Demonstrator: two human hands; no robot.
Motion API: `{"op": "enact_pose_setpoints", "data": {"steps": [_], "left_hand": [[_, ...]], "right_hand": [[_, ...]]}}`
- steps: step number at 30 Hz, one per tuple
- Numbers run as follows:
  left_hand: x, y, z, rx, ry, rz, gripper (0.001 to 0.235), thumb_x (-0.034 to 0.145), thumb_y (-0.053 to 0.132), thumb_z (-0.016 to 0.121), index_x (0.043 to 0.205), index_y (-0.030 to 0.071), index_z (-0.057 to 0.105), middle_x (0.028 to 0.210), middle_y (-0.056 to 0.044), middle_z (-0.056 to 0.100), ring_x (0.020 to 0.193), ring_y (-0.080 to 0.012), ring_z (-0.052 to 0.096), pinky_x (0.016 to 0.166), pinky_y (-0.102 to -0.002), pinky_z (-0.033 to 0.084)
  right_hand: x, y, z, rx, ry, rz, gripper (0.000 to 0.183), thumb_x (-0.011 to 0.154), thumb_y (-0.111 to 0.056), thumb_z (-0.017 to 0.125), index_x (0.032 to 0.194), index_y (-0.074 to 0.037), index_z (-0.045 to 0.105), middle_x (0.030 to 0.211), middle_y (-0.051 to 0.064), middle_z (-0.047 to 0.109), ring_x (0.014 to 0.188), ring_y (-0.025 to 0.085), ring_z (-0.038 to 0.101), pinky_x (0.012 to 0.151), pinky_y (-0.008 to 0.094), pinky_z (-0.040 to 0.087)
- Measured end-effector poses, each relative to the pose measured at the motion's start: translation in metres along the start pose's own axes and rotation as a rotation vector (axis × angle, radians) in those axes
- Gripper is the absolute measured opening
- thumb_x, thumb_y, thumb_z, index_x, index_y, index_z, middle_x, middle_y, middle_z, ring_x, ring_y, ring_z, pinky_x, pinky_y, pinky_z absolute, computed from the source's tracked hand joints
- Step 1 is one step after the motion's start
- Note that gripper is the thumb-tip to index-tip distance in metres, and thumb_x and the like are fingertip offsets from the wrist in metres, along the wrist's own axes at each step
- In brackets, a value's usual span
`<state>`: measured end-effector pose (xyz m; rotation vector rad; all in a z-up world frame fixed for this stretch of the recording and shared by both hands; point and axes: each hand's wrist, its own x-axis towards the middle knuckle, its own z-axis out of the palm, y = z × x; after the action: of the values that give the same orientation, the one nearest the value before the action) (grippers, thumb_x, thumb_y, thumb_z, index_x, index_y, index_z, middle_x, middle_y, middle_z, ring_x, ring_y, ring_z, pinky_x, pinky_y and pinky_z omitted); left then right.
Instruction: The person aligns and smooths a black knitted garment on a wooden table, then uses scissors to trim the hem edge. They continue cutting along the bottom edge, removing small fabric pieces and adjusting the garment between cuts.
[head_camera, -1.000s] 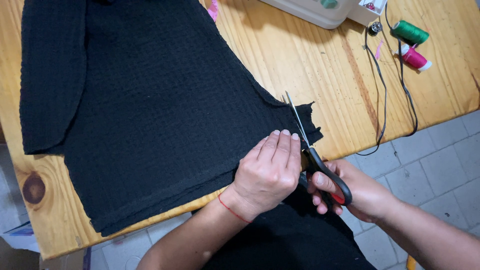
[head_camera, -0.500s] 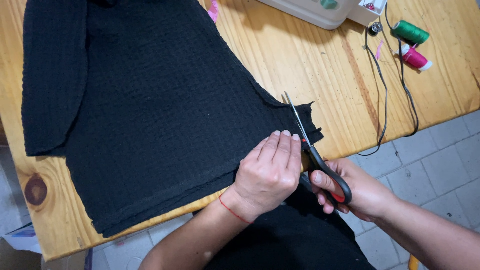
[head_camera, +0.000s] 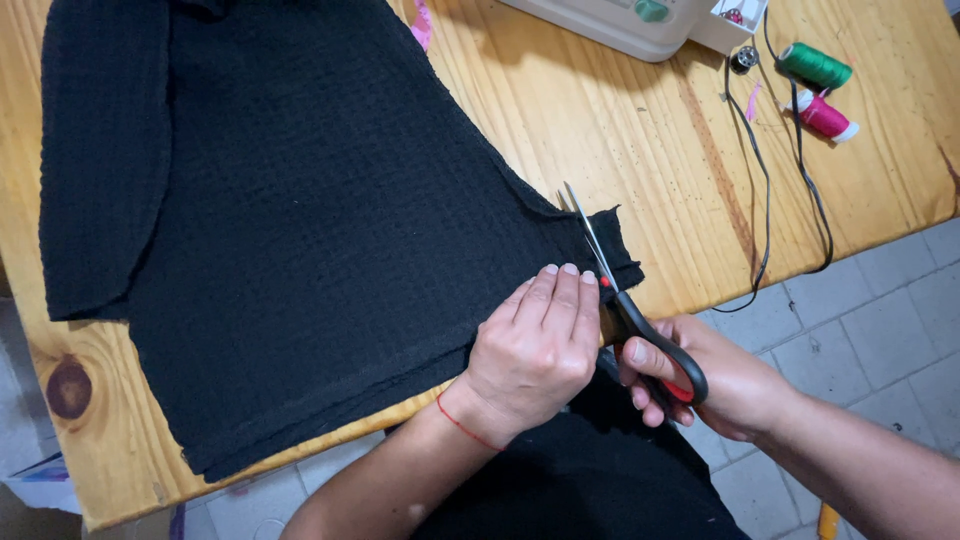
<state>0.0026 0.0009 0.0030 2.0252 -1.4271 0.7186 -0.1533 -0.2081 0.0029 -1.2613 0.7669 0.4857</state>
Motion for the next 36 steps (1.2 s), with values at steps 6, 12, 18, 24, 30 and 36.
{"op": "enact_pose_setpoints", "data": {"steps": [6,12,18,24,30,36], "left_hand": [[-0.002,0.0,0.001,-0.009,-0.001,-0.005,0.032,0.118,0.007,0.06,0.129,-0.005,0.088,0.127,-0.024,0.09,0.115,-0.0369,0.089,0.105,-0.043,0.072],[-0.003,0.0,0.001,-0.016,-0.019,-0.003,0.032,0.118,0.008,0.061,0.13,-0.005,0.087,0.128,-0.024,0.09,0.116,-0.0372,0.089,0.106,-0.044,0.071],[-0.001,-0.001,0.0,-0.012,-0.018,-0.009,0.032,0.118,0.009,0.061,0.129,-0.004,0.088,0.127,-0.023,0.09,0.116,-0.036,0.089,0.106,-0.043,0.071],[-0.003,0.0,0.001,-0.011,-0.018,-0.013,0.032,0.117,0.009,0.062,0.13,-0.004,0.088,0.127,-0.023,0.09,0.116,-0.0362,0.089,0.106,-0.043,0.071],[-0.004,0.001,-0.018,-0.107,-0.193,-0.064,0.043,0.114,0.014,0.058,0.146,-0.007,0.078,0.144,-0.027,0.082,0.134,-0.0419,0.08,0.12,-0.047,0.062],[0.039,-0.045,-0.09,-0.397,-0.466,-0.195,0.049,0.107,0.024,0.083,0.148,0.0,0.074,0.146,-0.021,0.08,0.131,-0.0431,0.071,0.118,-0.053,0.052]], "right_hand": [[0.001,0.005,0.0,-0.034,0.009,-0.046,0.056,0.102,-0.05,0.084,0.085,0.002,0.071,0.06,0.021,0.075,0.043,0.023,0.071,0.029,0.028,0.032],[0.0,0.001,0.0,-0.002,-0.009,-0.022,0.057,0.1,-0.05,0.084,0.09,0.006,0.073,0.064,0.024,0.078,0.047,0.026,0.075,0.03,0.029,0.036],[-0.003,-0.011,0.004,-0.01,-0.029,-0.022,0.067,0.096,-0.056,0.085,0.083,0.008,0.073,0.065,0.025,0.076,0.048,0.028,0.076,0.031,0.029,0.037],[0.0,-0.002,0.003,-0.037,0.031,-0.009,0.06,0.1,-0.053,0.084,0.085,0.003,0.07,0.061,0.022,0.075,0.043,0.024,0.07,0.029,0.028,0.03],[-0.002,-0.01,0.008,0.037,0.006,0.038,0.051,0.103,-0.041,0.085,0.092,0.008,0.074,0.067,0.026,0.08,0.05,0.029,0.076,0.031,0.031,0.038],[-0.007,-0.028,0.007,0.052,-0.006,0.118,0.055,0.094,-0.035,0.088,0.112,0.017,0.086,0.083,0.03,0.084,0.066,0.035,0.08,0.044,0.038,0.052]]}}
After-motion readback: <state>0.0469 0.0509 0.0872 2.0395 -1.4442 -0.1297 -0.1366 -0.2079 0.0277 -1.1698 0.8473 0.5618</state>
